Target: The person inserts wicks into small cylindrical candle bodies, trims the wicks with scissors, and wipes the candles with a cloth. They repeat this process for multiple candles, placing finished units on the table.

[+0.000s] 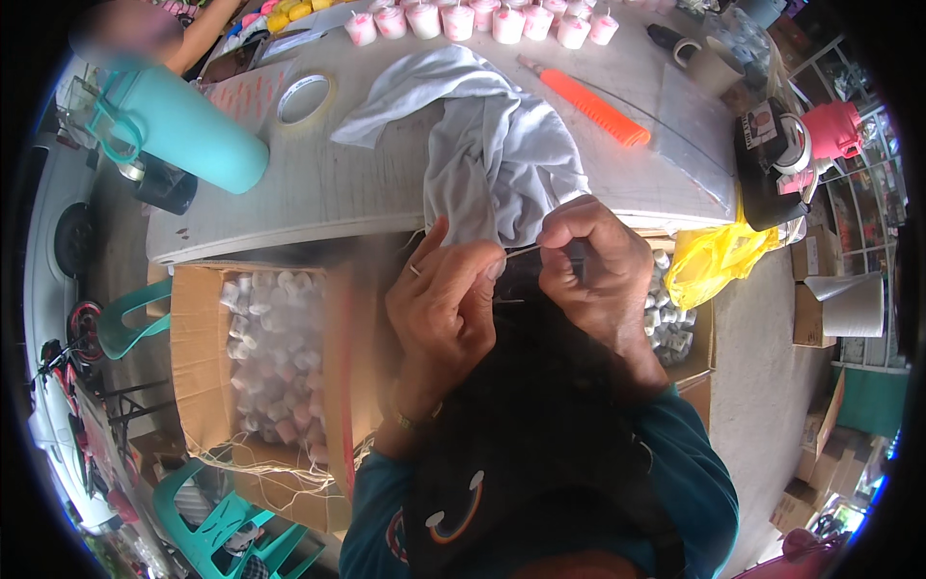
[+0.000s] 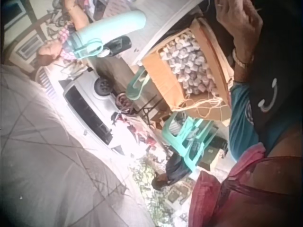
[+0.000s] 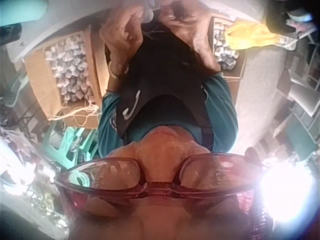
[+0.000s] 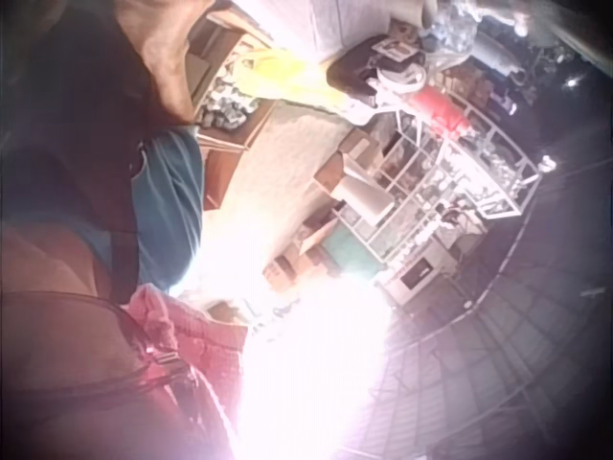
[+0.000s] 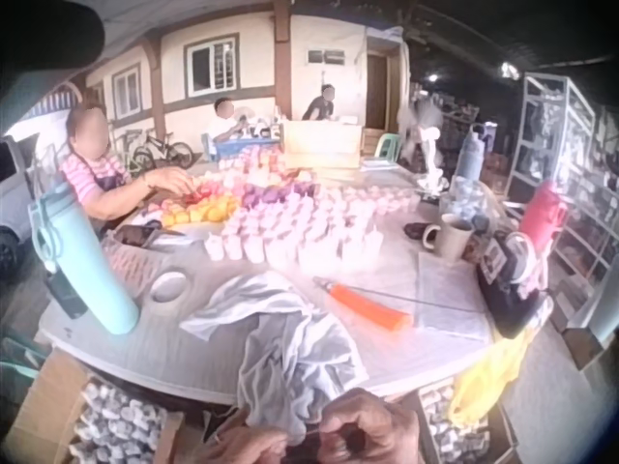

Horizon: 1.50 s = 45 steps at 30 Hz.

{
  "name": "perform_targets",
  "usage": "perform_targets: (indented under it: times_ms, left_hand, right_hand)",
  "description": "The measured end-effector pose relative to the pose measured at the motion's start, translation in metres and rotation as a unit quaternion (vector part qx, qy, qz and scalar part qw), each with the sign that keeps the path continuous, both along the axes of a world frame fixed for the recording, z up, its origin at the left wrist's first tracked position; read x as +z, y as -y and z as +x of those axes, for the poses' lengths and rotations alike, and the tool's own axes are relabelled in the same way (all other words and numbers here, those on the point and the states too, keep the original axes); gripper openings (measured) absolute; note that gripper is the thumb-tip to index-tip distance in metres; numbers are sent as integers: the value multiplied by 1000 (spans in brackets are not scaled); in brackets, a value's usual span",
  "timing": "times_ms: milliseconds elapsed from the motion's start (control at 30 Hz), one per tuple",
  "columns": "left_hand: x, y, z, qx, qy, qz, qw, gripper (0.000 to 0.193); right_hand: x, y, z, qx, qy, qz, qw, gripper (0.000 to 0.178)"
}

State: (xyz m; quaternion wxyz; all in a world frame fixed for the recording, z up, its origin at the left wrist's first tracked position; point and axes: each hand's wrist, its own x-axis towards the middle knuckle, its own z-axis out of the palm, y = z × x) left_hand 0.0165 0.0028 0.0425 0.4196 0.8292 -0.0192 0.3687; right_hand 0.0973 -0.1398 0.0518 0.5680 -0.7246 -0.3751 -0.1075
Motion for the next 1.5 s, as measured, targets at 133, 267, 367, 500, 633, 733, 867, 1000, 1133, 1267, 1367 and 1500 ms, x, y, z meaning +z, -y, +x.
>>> perform_targets:
  times_ms: [133, 267, 367, 500, 633, 733, 867, 1000, 1133, 1267, 1367, 1500]
  left_hand:
    - [0, -1, 1, -80, 7, -250, 965, 7]
    - [1, 1, 6, -178, 80, -431, 881, 53]
    - [0, 6, 6, -217, 16, -457, 862, 99]
    - [-3, 5, 2, -251, -11, -387, 887, 89]
    - [-7, 2, -4, -185, -38, -392, 900, 30]
    - [-10, -7, -8, -131, -73, -506, 849, 11]
    - [-13, -4, -7, -173, -70, -424, 886, 34]
    - [-15, 6, -3, -208, -43, -496, 842, 83]
    - [-13, 12, -1, -271, 24, -617, 739, 94]
    - [-13, 17, 1, -233, 23, -512, 826, 48]
    - [-16, 19, -2, -191, 0, -465, 865, 14]
    - [-20, 15, -5, -188, -6, -418, 889, 12]
  right_hand:
    - [-5, -6, 0, 36, -49, 77, 995, 29]
    - [-11, -6, -13, 146, -183, -134, 963, 33]
    - [-22, -13, -20, 192, -138, -32, 971, 33]
    - [-27, -4, -20, 213, -220, -64, 950, 26]
    - [-28, 9, -14, 222, -306, -23, 926, 14]
    - [-32, 11, -6, 267, -329, 112, 899, 17]
    - [-39, 2, -5, 313, -373, 314, 815, 27]
    - [-39, -6, -11, 386, -468, 470, 641, 23]
    - [-37, -15, -15, 424, -484, 522, 560, 21]
    - [-42, -20, -18, 371, -461, 495, 637, 21]
    - [-48, -20, -23, 290, -467, 420, 722, 22]
    - [-52, -16, -30, 230, -476, 361, 768, 23]
